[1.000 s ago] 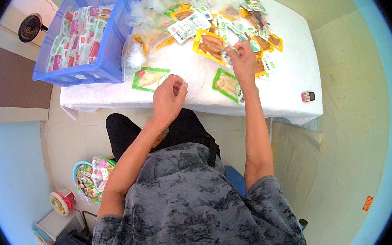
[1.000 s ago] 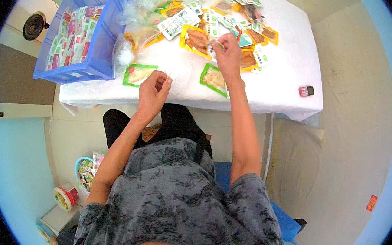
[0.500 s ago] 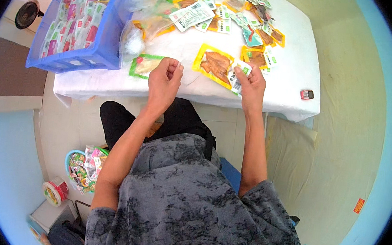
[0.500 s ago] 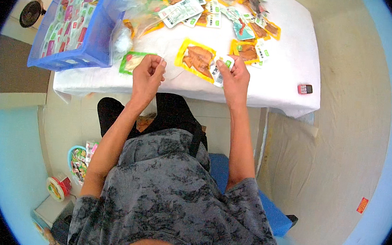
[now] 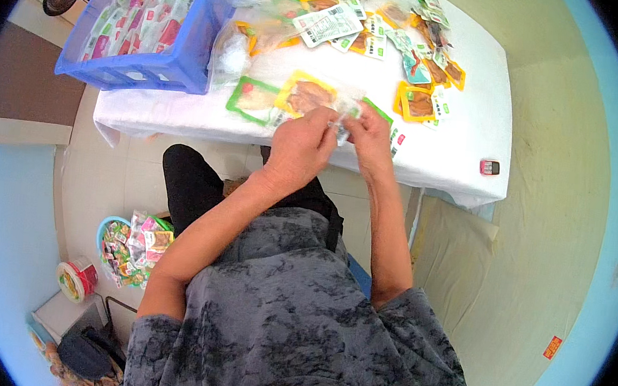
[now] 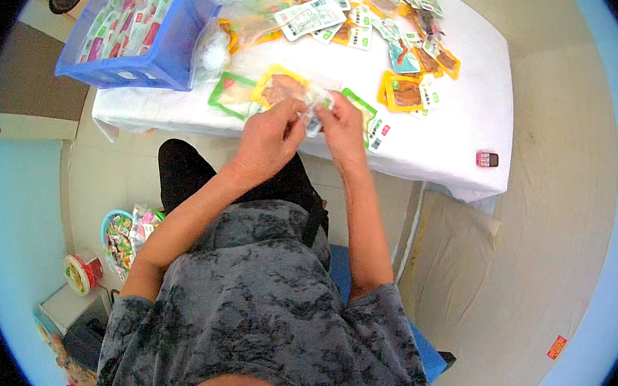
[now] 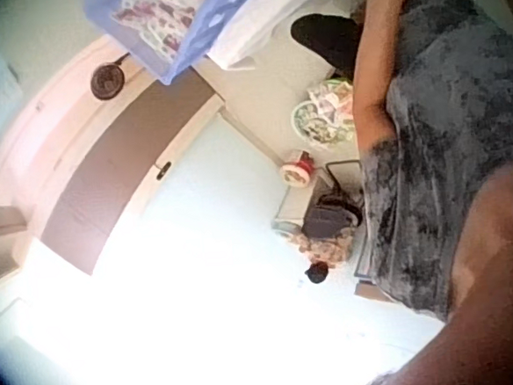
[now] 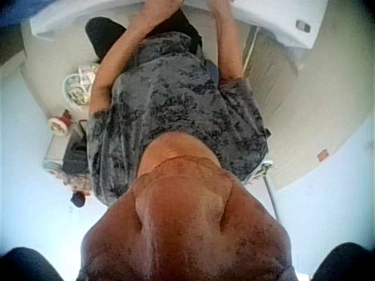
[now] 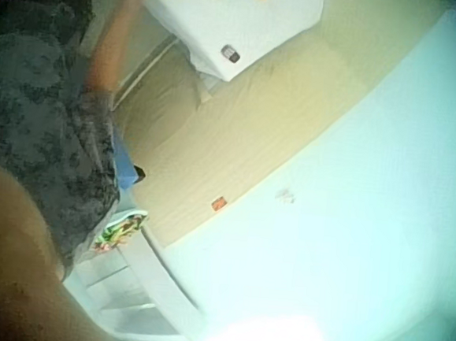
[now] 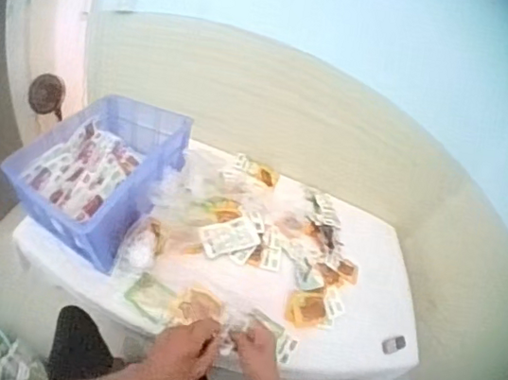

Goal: The person stands at a table covered with a white cloth and sorts small, individually wrapped snack packets. They pick up packets from a pile on the table, place them into clear plastic bags, and then transfer the filled bags into a blue plastic crate. The process is repetitive, involving continuous picking, bagging, and placing of the snack items.

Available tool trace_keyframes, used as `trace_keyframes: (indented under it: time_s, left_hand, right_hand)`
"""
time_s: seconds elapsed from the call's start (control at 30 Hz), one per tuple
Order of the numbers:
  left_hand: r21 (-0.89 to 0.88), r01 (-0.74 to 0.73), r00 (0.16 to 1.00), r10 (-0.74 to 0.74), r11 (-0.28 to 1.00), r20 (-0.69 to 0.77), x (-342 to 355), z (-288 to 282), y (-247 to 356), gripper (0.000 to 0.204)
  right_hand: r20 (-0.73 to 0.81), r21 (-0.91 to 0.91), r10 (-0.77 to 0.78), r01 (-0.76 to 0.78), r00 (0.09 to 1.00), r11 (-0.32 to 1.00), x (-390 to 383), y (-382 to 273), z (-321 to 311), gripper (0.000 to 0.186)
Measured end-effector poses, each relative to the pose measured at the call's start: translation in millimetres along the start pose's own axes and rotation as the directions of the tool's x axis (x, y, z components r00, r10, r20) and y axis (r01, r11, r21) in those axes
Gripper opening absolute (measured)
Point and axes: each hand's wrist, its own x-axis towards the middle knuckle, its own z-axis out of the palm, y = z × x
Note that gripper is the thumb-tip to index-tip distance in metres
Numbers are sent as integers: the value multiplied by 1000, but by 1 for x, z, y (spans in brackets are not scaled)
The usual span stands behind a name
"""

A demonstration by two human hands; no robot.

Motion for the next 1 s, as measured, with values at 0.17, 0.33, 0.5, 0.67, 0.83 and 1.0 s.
trace_keyframes:
  time_s: [0.17,0.33,0.5,0.67,0.83,1.0]
  left_hand:
    - [5,-112,994,112,994,4,3,0,13,16]
    - [-121,-26,991,41,992,125,-3,9,20,15]
    - [-153,-30,985,55,988,163,-6,12,12,18]
    - [204,-157,987,161,966,-4,2,-19,-32,27]
    - [459,-157,987,124,874,102,-3,-32,-80,31]
    - [515,-159,982,82,842,169,-2,-27,-68,40]
  right_hand:
    - [141,141,-40,19,989,990,13,19,17,36]
    - [105,-377,-247,268,963,887,61,51,31,35]
    - [-56,-320,-242,212,969,923,60,43,45,29]
    - [-145,109,207,-193,967,975,61,20,49,31]
    - [-10,-676,-236,168,972,718,57,23,59,38]
    - [-33,-635,-274,191,961,749,68,36,53,38]
